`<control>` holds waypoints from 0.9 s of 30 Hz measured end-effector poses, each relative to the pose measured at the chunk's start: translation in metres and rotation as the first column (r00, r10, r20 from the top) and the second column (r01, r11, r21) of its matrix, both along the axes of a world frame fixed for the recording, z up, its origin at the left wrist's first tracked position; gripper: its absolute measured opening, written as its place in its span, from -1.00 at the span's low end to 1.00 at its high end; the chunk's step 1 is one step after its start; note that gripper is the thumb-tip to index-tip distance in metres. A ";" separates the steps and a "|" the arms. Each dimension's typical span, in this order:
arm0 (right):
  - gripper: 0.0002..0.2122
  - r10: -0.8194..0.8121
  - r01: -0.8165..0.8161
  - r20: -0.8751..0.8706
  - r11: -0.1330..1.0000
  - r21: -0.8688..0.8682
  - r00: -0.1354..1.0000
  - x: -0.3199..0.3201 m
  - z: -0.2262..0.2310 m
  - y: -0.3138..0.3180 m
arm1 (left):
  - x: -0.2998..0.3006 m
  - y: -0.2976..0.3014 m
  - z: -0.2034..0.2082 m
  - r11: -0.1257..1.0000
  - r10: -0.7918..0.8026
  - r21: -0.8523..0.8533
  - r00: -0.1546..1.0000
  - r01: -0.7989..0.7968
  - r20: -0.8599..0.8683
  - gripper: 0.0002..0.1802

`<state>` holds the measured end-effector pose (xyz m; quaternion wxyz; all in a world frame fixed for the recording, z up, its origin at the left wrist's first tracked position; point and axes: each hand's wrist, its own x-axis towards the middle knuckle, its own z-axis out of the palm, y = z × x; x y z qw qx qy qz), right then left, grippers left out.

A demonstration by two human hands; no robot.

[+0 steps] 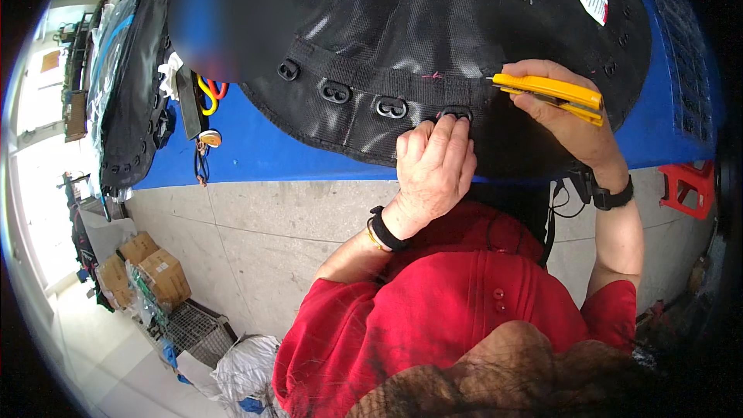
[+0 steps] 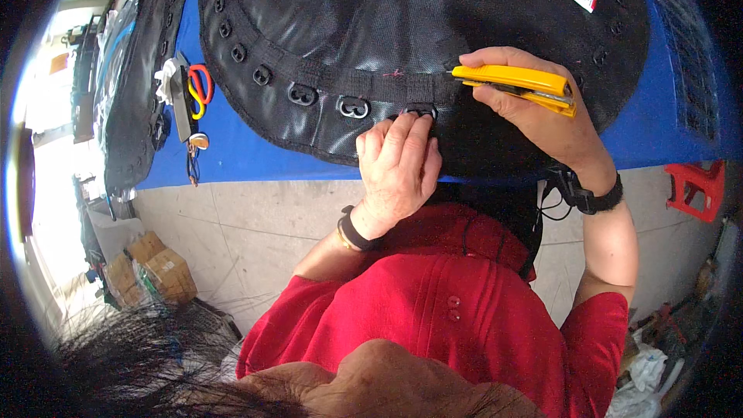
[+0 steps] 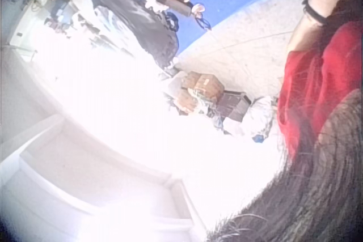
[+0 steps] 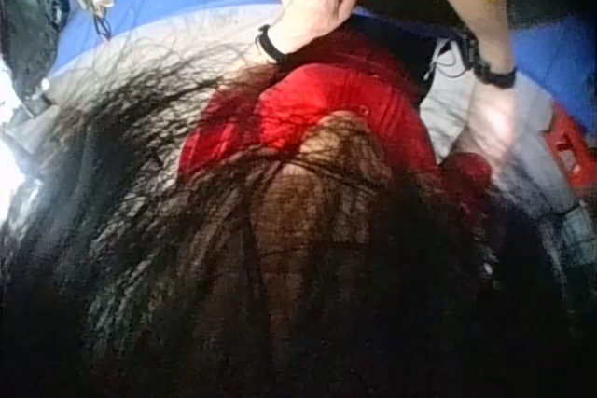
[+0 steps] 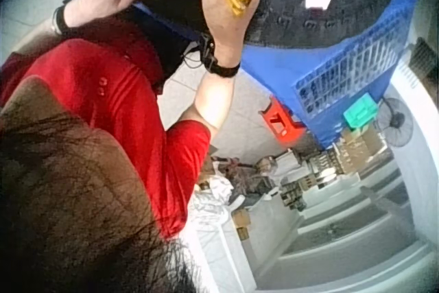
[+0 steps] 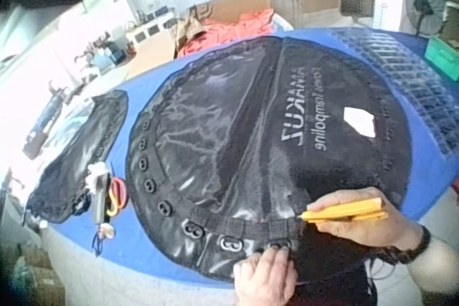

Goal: The recorder uses a utility knife to trim excess material from a circular black mesh fabric object on a blue workbench.

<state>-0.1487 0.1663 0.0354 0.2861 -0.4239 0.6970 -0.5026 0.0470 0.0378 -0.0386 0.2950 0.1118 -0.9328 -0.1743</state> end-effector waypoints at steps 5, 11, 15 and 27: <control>-0.73 -0.116 0.113 -0.079 0.993 -0.044 0.990 0.003 -0.002 0.008 | -0.002 0.000 0.009 0.995 0.007 0.095 1.000 -0.009 0.023 -0.55; -0.70 -0.256 0.260 0.097 0.966 -0.020 0.962 0.008 -0.001 0.022 | -0.015 0.012 0.018 0.998 0.038 0.043 0.993 -0.043 0.115 -0.47; -0.65 -0.356 0.357 0.034 0.924 -0.139 0.934 0.010 0.006 0.024 | -0.033 0.021 0.020 1.000 0.002 0.017 0.993 -0.004 0.119 -0.41; -0.75 -0.109 0.133 0.148 0.977 -0.168 0.983 0.034 -0.004 0.001 | 0.001 0.020 0.022 0.997 -0.068 0.033 0.995 0.066 0.070 -0.54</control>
